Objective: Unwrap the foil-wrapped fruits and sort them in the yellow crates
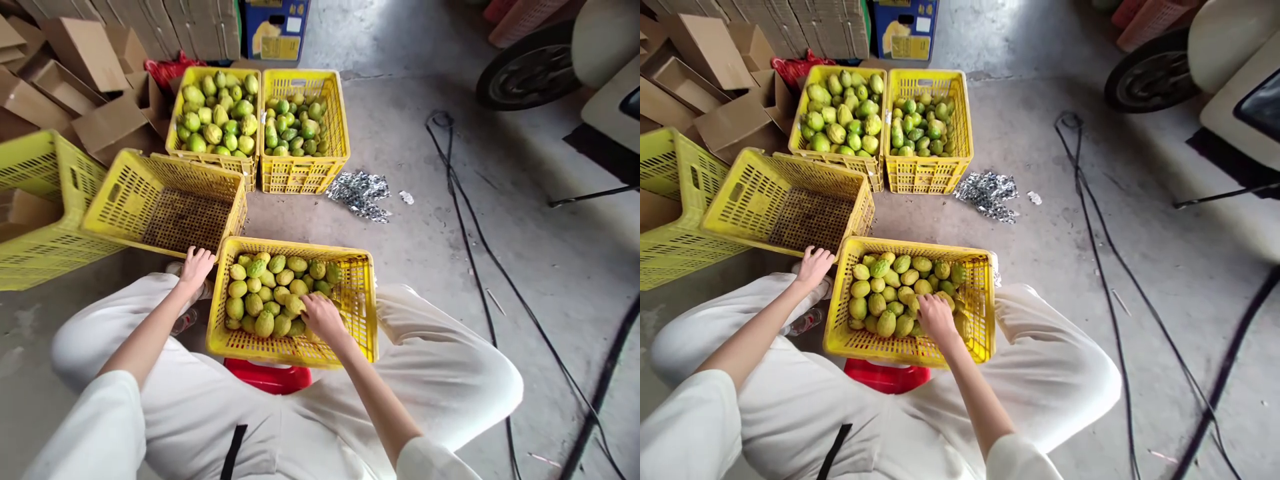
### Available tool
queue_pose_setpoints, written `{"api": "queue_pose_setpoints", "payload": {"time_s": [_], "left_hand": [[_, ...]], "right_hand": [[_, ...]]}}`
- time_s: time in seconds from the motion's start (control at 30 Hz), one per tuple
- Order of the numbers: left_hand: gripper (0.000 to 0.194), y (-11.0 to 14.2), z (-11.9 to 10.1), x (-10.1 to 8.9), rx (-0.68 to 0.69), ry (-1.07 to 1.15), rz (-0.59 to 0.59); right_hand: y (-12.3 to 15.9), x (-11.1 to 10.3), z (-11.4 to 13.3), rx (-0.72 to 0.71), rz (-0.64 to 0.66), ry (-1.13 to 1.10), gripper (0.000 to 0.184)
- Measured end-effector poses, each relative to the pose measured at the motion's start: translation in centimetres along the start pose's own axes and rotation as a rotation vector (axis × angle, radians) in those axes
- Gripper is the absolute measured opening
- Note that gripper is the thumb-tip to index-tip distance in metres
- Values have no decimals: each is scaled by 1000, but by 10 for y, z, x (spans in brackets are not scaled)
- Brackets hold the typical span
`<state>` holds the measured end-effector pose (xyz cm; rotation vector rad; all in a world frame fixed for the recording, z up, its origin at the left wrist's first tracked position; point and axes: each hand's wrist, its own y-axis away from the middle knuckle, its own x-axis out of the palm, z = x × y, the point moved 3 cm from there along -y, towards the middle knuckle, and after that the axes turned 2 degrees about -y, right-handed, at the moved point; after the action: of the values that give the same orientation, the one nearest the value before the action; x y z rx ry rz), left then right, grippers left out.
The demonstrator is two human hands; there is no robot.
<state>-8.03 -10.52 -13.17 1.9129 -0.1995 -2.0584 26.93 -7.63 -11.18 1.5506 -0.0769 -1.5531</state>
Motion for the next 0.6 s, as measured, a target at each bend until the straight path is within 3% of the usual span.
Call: {"api": "queue_pose_setpoints", "payload": {"time_s": [0.17, 0.3, 0.37, 0.47, 0.53, 0.6], "left_hand": [[42, -4, -3, 1, 1, 1, 9], [44, -6, -20, -13, -125, -60, 39], [45, -5, -32, -23, -189, -80, 68], [40, 0, -51, -32, -126, -54, 148], [38, 6, -63, -32, -44, -22, 193], [39, 13, -75, -30, 32, 20, 222]], "right_hand": [[-43, -51, -22, 10, -203, -19, 29], [-82, -71, -65, 121, -361, -28, 36], [-94, -72, -93, 211, -442, -62, 40], [-95, -65, -121, 230, -539, -110, 39], [-84, -52, -120, 156, -549, -138, 36], [-66, -35, -101, 45, -467, -182, 31]]}}
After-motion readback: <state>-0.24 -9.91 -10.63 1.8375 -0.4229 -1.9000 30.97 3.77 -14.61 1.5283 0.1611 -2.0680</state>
